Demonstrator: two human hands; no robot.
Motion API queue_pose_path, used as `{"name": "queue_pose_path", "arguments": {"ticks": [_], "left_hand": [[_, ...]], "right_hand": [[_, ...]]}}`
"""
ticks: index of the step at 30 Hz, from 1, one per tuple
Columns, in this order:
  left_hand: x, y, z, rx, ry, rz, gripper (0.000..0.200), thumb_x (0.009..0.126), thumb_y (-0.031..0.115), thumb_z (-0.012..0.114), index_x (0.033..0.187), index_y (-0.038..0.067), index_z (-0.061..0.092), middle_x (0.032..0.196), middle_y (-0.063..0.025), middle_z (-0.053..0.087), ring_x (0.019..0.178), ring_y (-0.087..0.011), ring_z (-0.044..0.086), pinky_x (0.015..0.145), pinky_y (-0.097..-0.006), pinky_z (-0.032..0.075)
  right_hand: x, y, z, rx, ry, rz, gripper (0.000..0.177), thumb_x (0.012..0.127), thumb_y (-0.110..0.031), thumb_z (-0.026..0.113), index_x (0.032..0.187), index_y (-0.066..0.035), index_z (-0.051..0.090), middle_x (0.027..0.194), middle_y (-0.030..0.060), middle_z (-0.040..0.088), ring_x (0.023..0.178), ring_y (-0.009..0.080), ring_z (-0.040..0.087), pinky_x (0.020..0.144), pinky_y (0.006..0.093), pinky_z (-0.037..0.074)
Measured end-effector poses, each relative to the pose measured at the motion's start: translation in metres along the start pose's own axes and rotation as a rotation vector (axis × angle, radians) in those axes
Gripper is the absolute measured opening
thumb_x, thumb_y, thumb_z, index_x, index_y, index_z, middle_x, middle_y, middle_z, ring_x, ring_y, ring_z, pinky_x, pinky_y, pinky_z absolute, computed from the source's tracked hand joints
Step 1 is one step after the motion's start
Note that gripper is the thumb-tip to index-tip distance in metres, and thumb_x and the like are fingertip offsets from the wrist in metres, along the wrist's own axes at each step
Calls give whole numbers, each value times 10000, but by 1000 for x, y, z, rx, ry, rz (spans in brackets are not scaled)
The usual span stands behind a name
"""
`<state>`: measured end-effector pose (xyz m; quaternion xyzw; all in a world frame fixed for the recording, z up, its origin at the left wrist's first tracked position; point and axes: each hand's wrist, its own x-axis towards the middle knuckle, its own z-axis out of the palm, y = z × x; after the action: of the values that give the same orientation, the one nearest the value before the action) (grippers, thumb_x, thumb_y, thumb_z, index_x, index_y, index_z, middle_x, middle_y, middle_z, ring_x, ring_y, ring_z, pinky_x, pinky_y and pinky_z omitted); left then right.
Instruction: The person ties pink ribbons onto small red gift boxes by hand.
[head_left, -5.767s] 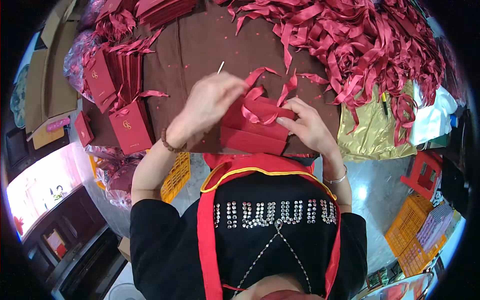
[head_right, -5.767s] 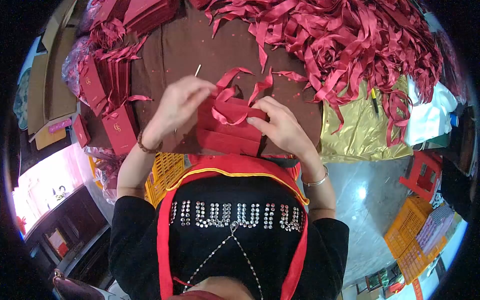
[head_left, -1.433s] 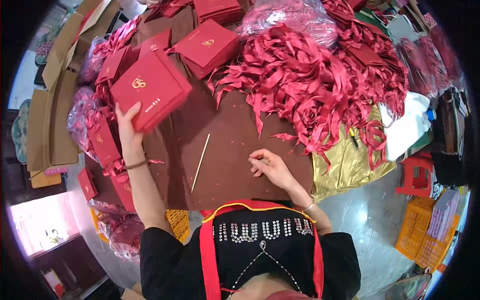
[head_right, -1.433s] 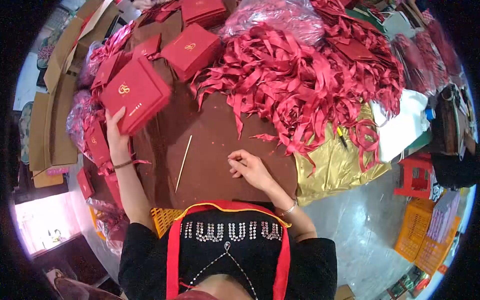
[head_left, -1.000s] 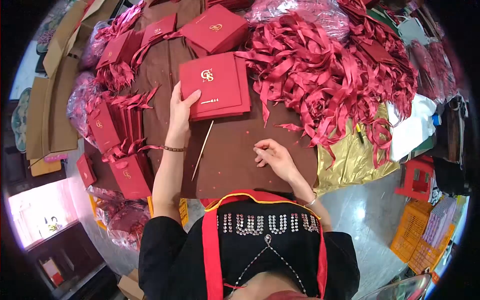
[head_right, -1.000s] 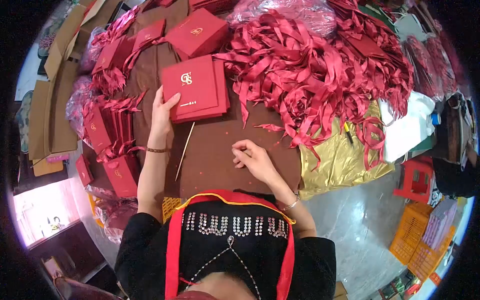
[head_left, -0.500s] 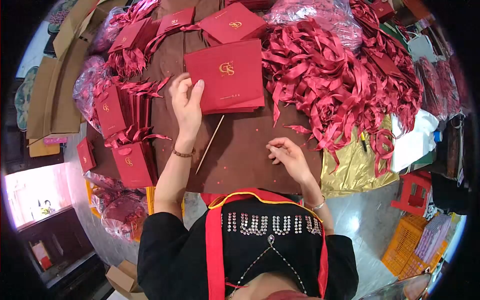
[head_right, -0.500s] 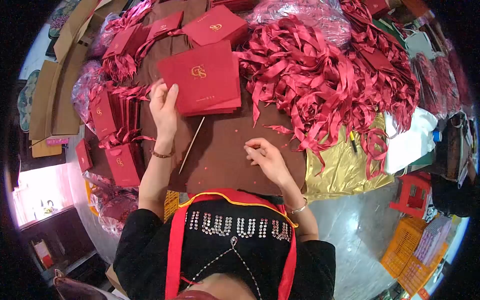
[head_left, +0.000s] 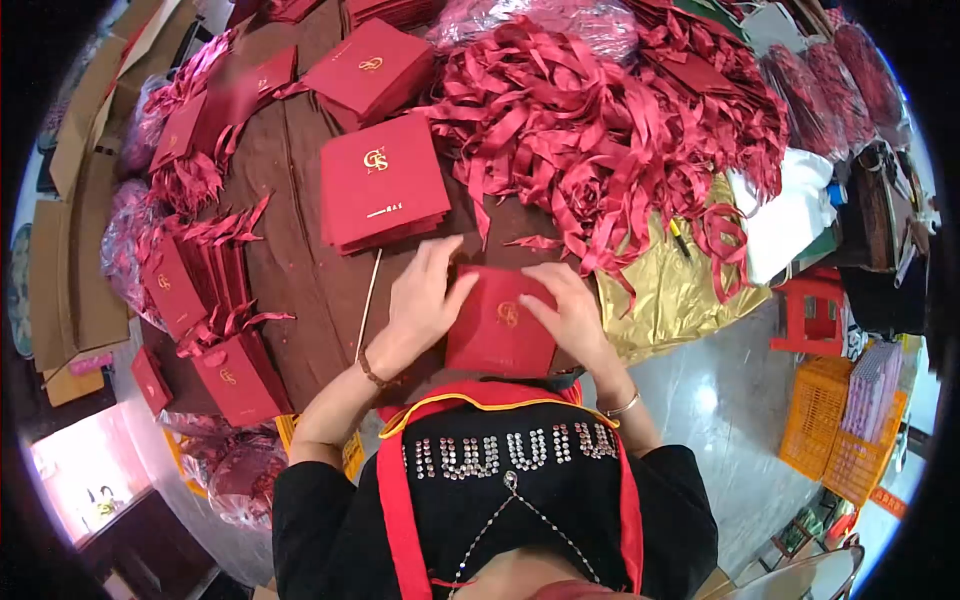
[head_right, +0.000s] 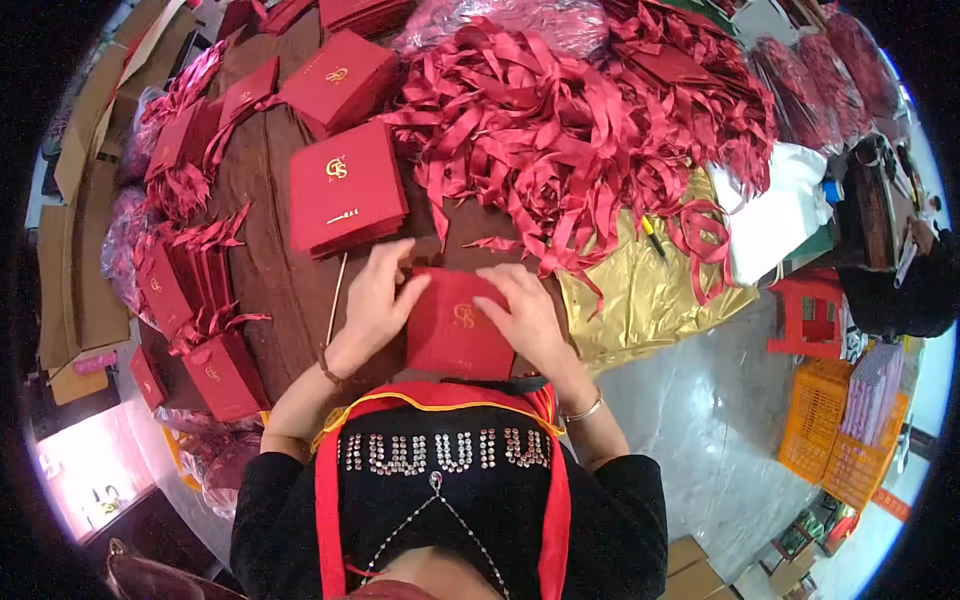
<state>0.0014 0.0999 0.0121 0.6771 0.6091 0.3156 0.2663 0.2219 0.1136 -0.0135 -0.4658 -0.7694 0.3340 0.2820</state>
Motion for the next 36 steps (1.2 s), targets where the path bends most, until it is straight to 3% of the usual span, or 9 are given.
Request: {"name": "queue_pose_path", "arguments": {"ticks": [3,5,8,14,20,28,30,34,36], "left_hand": [[35,-2,4,19,-31,116,348,832,134,592,1155,31,511,1069,-161,550,890,-345,584,743,-405,492],[67,7,14,175,191,392,319,847,86,572,1158,42,513,1040,-170,561,859,-356,589,710,-418,494],[117,11,28,265,280,388,365,845,87,558,1200,62,477,1034,-189,557,826,-370,595,688,-446,495],[162,-3,38,502,96,105,489,831,138,526,1301,124,390,881,-187,639,748,-377,627,632,-467,502],[125,7,-18,55,111,105,363,822,176,583,1175,91,569,908,-156,660,807,-342,633,678,-418,485],[35,-4,-38,18,86,10,375,815,84,608,1189,87,575,854,-183,647,725,-297,656,649,-350,500],[19,-5,-34,-72,-6,-200,397,801,69,626,1194,86,572,850,-181,648,726,-265,665,648,-332,504],[-10,-24,-14,-186,20,-248,287,834,46,603,1121,33,604,853,-101,661,741,-109,608,674,-258,481],[-19,-31,-8,-202,4,-249,242,839,43,596,1079,28,617,861,-103,659,756,-130,618,677,-269,485]], "right_hand": [[-10,-6,8,-92,5,-21,327,764,-161,688,1063,-50,615,1059,124,573,987,300,535,862,374,443],[-12,-3,16,-154,47,-71,319,748,-185,690,1034,-63,623,1063,99,560,981,292,499,849,382,429],[-11,-12,15,-230,62,-72,336,741,-194,704,1032,-48,619,1063,107,556,981,294,497,844,383,417],[-11,-18,12,-362,112,-102,329,711,-240,726,988,-89,636,925,53,546,897,251,494,758,384,378],[-8,-5,14,-255,27,-103,323,715,-238,724,981,-83,628,993,69,571,950,261,512,803,374,387],[13,-24,20,-1,141,-224,223,794,-92,661,1000,-24,612,1076,107,565,905,263,580,779,345,471],[17,-40,20,518,-126,150,242,831,-95,637,1055,-10,602,1067,100,564,854,189,600,716,289,494],[18,-44,27,506,-268,85,235,861,-99,611,1073,0,598,1079,92,556,854,140,594,707,267,498],[16,-39,33,529,-336,111,281,884,-112,585,1144,-7,562,1104,97,553,889,150,594,754,274,499]]}}
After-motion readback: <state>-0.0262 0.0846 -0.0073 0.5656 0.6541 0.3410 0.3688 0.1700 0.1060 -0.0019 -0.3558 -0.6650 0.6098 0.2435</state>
